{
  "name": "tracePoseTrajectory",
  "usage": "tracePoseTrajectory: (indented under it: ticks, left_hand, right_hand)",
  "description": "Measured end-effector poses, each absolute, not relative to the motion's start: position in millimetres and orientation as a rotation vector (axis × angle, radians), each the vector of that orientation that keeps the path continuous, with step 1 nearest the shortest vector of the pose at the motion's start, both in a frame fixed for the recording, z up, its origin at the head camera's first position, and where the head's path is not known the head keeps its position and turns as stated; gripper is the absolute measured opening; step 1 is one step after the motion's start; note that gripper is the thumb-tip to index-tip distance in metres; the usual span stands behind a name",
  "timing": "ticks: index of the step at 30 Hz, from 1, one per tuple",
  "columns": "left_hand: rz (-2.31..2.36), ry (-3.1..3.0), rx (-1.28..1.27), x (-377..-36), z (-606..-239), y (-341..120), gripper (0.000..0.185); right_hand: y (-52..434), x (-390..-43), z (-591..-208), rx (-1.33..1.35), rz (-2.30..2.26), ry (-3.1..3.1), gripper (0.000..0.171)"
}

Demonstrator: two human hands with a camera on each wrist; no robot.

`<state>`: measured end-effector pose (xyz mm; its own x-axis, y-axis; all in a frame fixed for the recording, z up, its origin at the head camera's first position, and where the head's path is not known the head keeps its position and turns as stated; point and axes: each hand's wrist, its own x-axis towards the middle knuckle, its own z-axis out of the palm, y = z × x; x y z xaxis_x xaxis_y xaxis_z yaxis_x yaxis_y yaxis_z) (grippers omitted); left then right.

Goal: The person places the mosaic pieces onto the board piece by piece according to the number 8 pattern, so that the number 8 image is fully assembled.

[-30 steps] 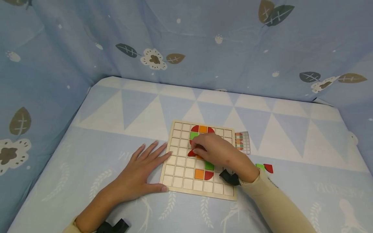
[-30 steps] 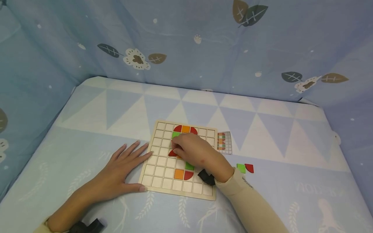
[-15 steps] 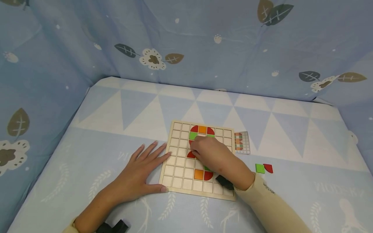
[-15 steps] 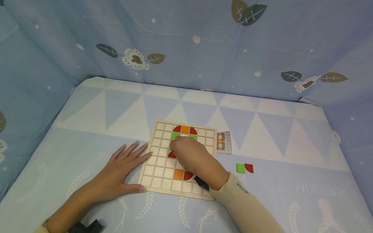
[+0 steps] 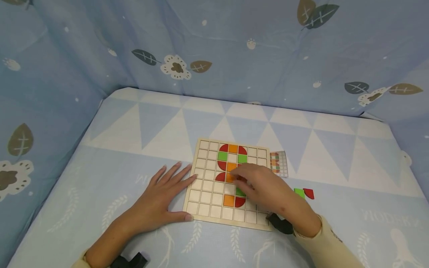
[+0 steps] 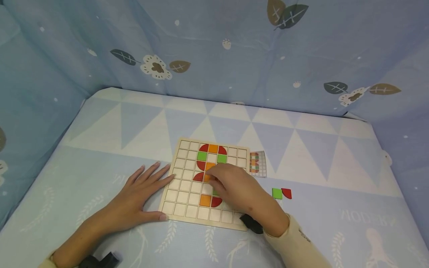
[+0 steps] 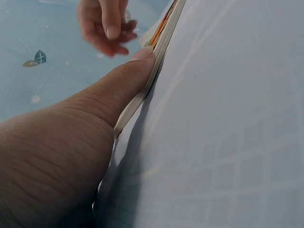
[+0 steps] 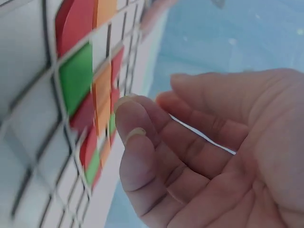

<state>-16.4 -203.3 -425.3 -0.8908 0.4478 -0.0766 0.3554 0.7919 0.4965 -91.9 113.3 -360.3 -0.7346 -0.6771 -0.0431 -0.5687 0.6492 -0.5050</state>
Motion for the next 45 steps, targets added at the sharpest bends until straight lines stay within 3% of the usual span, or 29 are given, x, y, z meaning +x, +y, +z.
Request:
tracePoseTrajectory:
  ticks: [9, 18, 34, 45]
  left_hand:
    - [0.714, 2.781, 0.61, -16, -425, -203, 0.106]
    - [0.715, 2.781, 0.588, -13, -426, -205, 0.105]
    - [0.722, 2.79, 0.612, -16, -424, -201, 0.104]
    - [0.707, 2.794, 0.629, -16, -425, -200, 0.105]
  right_hand:
    - [201, -81, -346, -0.729, -0.652, 2.714, 0.028]
    - [258, -97, -344, -0.483, -0.525, 2.644, 0.041]
    - [261, -101, -365, -0.462, -0.403, 2.61, 0.019]
    - [257, -100, -368, -0.406, -0.497, 2.555, 0.017]
